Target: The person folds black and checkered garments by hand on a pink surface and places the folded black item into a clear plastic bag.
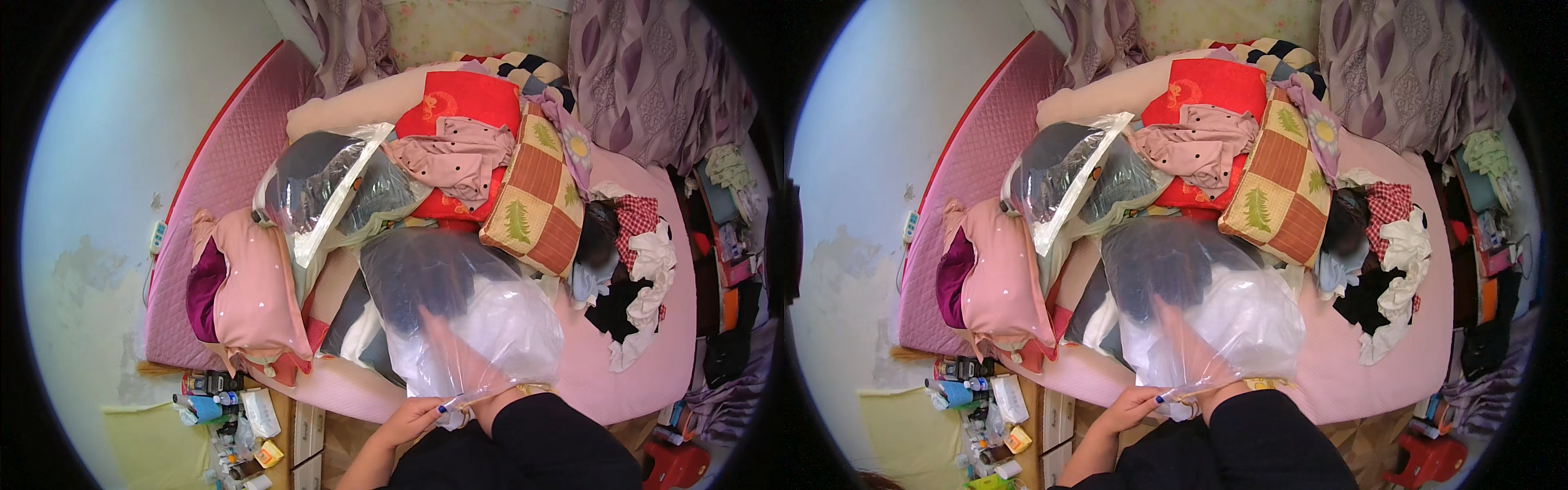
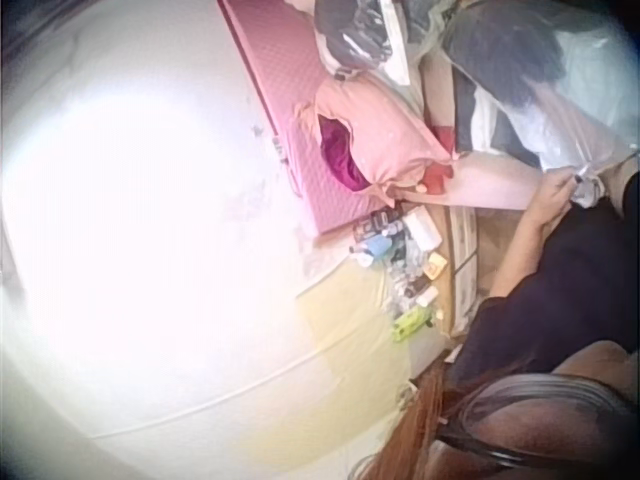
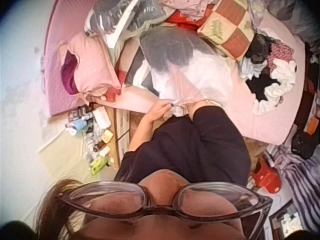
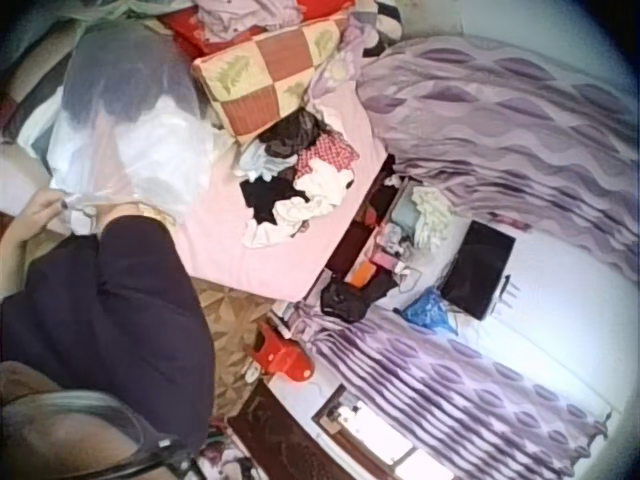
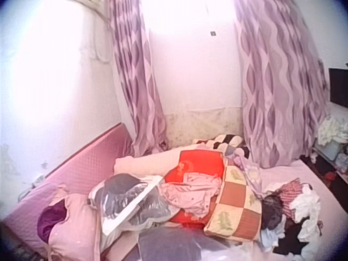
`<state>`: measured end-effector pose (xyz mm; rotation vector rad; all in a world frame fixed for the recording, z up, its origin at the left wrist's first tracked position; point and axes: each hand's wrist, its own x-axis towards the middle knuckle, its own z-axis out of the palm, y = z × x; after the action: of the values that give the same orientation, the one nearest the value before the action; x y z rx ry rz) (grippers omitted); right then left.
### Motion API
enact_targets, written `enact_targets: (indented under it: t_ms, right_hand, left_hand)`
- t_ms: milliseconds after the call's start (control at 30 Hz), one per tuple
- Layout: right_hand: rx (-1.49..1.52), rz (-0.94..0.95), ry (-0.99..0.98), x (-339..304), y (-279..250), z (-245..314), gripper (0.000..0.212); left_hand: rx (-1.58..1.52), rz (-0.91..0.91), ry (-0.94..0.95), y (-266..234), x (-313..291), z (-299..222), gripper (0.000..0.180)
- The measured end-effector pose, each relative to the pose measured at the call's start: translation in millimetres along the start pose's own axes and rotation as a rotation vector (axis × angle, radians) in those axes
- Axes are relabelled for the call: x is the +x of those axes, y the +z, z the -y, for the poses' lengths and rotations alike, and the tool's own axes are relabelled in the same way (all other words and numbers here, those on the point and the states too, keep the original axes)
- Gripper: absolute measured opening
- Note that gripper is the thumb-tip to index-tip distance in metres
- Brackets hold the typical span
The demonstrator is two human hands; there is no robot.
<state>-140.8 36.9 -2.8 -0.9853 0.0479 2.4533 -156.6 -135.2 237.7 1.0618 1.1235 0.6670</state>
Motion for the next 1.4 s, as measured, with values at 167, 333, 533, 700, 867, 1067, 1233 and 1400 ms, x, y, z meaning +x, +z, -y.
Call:
enact_targets:
  t_ms: [167, 333, 533, 700, 867, 1067, 1233, 1400]
  right_hand:
    - [-0.043, 0.008, 0.028, -5, 6, 22, 0.037]
    - [-0.115, 0.041, 0.044, -39, -3, 34, 0.038]
    - [-0.558, 0.179, -0.172, -147, -89, 41, 0.038]
    - [-0.367, 0.002, 0.022, -258, -147, 64, 0.035]
    - [-0.382, -0.283, -0.072, -341, -201, 83, 0.030]
    - [-0.285, -0.849, -0.420, -369, -276, 115, 0.020]
    - [-0.230, -0.915, -0.413, -347, -308, 152, 0.016]
    - [-0.364, -0.997, -0.468, -305, -336, 232, 0.016]
  left_hand:
    - [-0.129, -0.079, 0.008, 5, 12, 7, 0.024]
    - [-0.068, -0.127, 0.123, 1, 16, 14, 0.021]
    - [-0.062, -0.038, 0.097, -7, 27, 42, 0.014]
    - [-0.214, 0.091, 0.123, -21, 48, 38, 0.025]
    - [-0.117, 0.325, 0.152, -10, 90, 20, 0.041]
    - [0.138, 0.154, 0.160, 11, 128, 18, 0.045]
    - [0.940, -0.337, 0.295, 19, 181, 49, 0.061]
    - [1.164, -0.519, 0.119, 30, 250, 46, 0.082]
